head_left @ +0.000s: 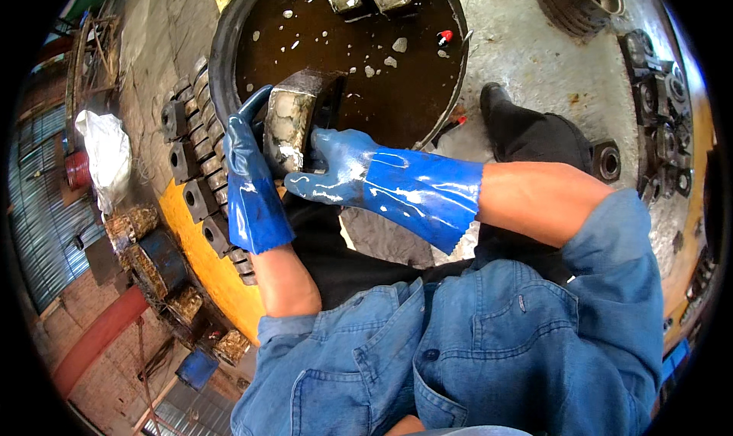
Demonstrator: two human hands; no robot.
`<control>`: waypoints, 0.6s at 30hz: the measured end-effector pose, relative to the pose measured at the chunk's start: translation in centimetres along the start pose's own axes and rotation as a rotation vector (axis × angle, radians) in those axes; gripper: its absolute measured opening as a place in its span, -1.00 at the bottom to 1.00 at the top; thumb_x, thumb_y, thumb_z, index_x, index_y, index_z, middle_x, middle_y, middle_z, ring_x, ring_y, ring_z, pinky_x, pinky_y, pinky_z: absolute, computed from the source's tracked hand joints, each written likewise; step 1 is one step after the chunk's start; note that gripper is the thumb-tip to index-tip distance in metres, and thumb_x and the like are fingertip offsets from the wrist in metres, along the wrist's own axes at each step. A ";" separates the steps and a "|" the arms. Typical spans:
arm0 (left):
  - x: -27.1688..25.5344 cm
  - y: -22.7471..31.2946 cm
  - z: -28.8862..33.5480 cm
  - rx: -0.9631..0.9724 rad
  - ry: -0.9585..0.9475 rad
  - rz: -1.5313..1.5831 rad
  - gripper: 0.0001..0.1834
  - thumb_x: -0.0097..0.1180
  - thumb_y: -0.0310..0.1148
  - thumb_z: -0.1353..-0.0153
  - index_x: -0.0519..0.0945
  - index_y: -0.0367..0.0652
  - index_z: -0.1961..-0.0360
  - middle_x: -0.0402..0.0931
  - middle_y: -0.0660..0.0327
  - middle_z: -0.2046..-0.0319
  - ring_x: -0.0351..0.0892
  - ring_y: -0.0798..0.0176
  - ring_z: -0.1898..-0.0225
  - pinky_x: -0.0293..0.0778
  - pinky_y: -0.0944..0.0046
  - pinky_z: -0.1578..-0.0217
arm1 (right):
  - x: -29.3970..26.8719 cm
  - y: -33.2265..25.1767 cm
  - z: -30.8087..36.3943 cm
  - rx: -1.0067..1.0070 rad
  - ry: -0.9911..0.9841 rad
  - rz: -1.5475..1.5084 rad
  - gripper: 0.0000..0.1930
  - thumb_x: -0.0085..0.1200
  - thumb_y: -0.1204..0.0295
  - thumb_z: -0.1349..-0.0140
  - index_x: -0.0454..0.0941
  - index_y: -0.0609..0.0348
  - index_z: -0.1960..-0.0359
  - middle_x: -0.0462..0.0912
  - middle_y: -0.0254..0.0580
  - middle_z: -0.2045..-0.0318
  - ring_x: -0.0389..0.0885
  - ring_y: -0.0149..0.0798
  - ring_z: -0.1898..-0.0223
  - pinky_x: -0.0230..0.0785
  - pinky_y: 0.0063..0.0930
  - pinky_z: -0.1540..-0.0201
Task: The person cleans metal blocks by dipping them into a tub of liquid and scrubbing them with a brush.
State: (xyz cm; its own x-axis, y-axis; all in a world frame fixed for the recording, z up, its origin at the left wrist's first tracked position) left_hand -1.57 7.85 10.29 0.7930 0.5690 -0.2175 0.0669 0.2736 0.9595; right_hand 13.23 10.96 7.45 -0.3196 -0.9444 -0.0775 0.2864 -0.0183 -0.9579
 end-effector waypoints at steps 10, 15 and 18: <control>2.7 -2.9 1.5 -0.013 -0.169 0.058 -0.44 -0.11 -0.06 -0.60 0.51 -0.27 -0.37 0.57 0.03 -0.28 0.57 0.09 -0.26 0.48 0.11 -0.34 | -4.0 -3.9 6.8 -0.004 -0.182 -0.528 -0.52 0.11 -0.04 -0.52 0.56 0.19 0.30 0.49 -0.30 0.52 0.46 -0.41 0.47 0.36 -0.39 0.43; 3.0 -1.6 3.8 -0.048 -0.112 0.021 -0.45 -0.06 -0.12 -0.58 0.47 -0.27 -0.40 0.52 0.02 -0.31 0.54 0.09 -0.29 0.46 0.11 -0.35 | -4.2 -4.6 5.6 -0.292 -0.069 -0.542 -0.75 0.17 0.19 -0.44 0.71 0.11 0.17 0.68 -0.28 0.45 0.56 -0.31 0.42 0.42 -0.32 0.34; 4.7 0.9 4.3 -0.005 -0.109 -0.025 -0.46 -0.03 -0.15 -0.57 0.45 -0.27 -0.41 0.50 0.02 -0.33 0.52 0.09 -0.31 0.44 0.11 -0.37 | -4.1 -3.3 5.9 -0.175 -0.088 -0.606 -0.78 0.25 0.22 -0.37 0.82 0.06 0.17 0.78 -0.28 0.35 0.65 -0.32 0.36 0.49 -0.32 0.24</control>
State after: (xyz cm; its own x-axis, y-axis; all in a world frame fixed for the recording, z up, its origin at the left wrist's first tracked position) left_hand 4.82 7.39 10.88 0.8523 0.4746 -0.2200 0.0841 0.2909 0.9531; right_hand 18.96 12.92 12.57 -0.3011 -0.8070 0.5081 -0.0759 -0.5108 -0.8563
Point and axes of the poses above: each hand's wrist, its own z-axis away from the middle knuckle, its own x-axis out of the palm, y = z × x, the point moved 10 cm from there along -z, towards the middle knuckle
